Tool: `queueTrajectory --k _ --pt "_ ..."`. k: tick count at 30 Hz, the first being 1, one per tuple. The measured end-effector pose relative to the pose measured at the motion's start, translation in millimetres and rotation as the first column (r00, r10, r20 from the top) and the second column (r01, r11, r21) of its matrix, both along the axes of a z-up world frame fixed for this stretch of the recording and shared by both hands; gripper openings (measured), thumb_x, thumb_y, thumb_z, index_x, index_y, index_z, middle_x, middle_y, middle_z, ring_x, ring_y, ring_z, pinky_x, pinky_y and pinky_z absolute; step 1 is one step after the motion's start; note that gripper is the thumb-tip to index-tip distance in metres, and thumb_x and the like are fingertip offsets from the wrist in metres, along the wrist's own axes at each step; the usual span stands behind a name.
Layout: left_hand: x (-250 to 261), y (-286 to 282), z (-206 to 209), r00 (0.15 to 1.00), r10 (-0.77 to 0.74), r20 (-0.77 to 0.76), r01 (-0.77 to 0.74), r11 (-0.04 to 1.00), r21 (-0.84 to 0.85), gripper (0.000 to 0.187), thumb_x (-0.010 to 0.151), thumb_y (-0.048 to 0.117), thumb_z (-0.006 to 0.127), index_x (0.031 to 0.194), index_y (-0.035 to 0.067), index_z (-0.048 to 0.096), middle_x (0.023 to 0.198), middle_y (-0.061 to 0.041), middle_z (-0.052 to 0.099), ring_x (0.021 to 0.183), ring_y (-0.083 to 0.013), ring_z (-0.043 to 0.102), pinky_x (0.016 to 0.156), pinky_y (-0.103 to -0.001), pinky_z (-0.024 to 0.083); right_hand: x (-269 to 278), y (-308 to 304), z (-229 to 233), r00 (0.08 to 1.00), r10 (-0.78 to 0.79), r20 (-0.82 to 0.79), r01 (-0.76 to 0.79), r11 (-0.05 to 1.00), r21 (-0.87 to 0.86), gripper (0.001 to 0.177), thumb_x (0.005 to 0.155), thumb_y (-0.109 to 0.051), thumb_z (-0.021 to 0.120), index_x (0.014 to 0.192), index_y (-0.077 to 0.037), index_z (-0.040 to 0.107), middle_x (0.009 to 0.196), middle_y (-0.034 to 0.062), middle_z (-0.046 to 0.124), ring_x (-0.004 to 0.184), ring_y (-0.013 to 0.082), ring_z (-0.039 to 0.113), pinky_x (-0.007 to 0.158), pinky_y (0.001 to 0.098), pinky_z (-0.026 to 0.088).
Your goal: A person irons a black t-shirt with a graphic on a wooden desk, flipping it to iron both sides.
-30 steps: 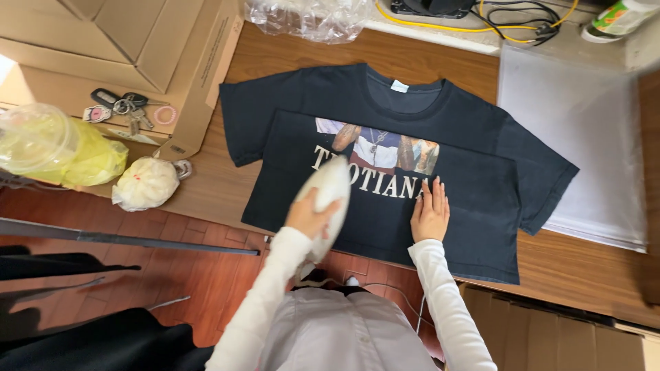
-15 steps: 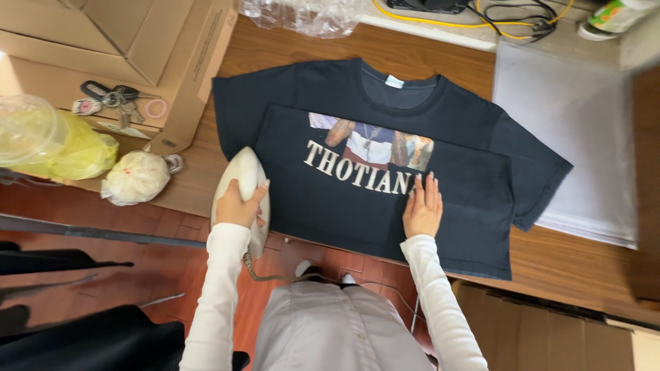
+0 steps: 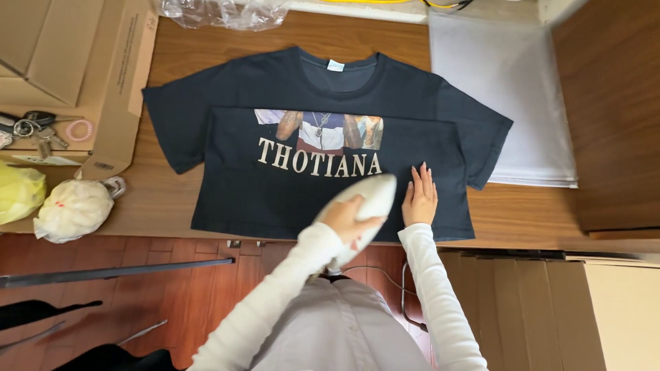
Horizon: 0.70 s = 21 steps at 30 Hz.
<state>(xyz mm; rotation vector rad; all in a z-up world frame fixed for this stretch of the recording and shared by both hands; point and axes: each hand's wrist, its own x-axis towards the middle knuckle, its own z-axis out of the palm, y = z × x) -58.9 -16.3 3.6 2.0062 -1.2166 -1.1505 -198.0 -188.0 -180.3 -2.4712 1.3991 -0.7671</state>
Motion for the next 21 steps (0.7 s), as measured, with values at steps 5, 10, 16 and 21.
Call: queueTrajectory --k 5,10,16,21 --pt "-10 3 -43 0.998 0.014 -0.066 -0.013 1.0 0.01 0.053 0.066 0.061 0.052 0.091 0.014 0.051 0.052 -0.003 0.06 0.078 -0.0265 0.065 0.076 -0.036 0.05 0 1 2 0.999 -0.007 -0.047 0.005 0.999 -0.036 0.033 0.093 -0.018 0.039 0.126 -0.022 0.044 0.139 -0.0019 0.032 0.128 0.0163 0.029 0.104 0.0385 0.026" --pt "31 50 -48 0.996 0.086 -0.023 -0.085 0.995 0.058 0.055 0.066 0.062 0.053 0.09 0.013 0.052 0.059 -0.009 0.063 0.082 -0.0312 0.064 0.075 -0.039 0.049 -3 -5 -9 0.998 0.028 -0.061 -0.035 0.993 -0.117 0.035 0.092 -0.017 0.041 0.127 -0.021 0.044 0.139 -0.0001 0.033 0.127 0.0172 0.031 0.102 0.0389 0.027" --pt "94 136 -48 0.832 0.55 -0.065 -0.532 0.826 0.187 0.074 0.067 0.046 0.065 0.125 0.006 0.044 0.115 -0.024 0.053 0.11 -0.0349 0.05 0.094 -0.041 0.042 -2 -5 -8 0.996 0.055 -0.073 -0.063 0.991 -0.12 0.035 0.093 -0.016 0.041 0.128 -0.019 0.044 0.14 0.0037 0.033 0.128 0.0207 0.03 0.102 0.0418 0.027" --pt "139 186 -66 0.503 0.836 -0.218 -0.852 0.522 0.037 0.022 0.072 0.018 0.064 0.086 0.004 0.055 0.049 -0.019 0.056 0.034 -0.0276 0.056 0.035 -0.033 0.048 -2 -4 -7 0.997 0.029 -0.067 -0.03 0.999 -0.022 0.035 0.094 -0.019 0.037 0.129 -0.023 0.04 0.142 -0.0017 0.027 0.13 0.0171 0.023 0.104 0.0413 0.022"
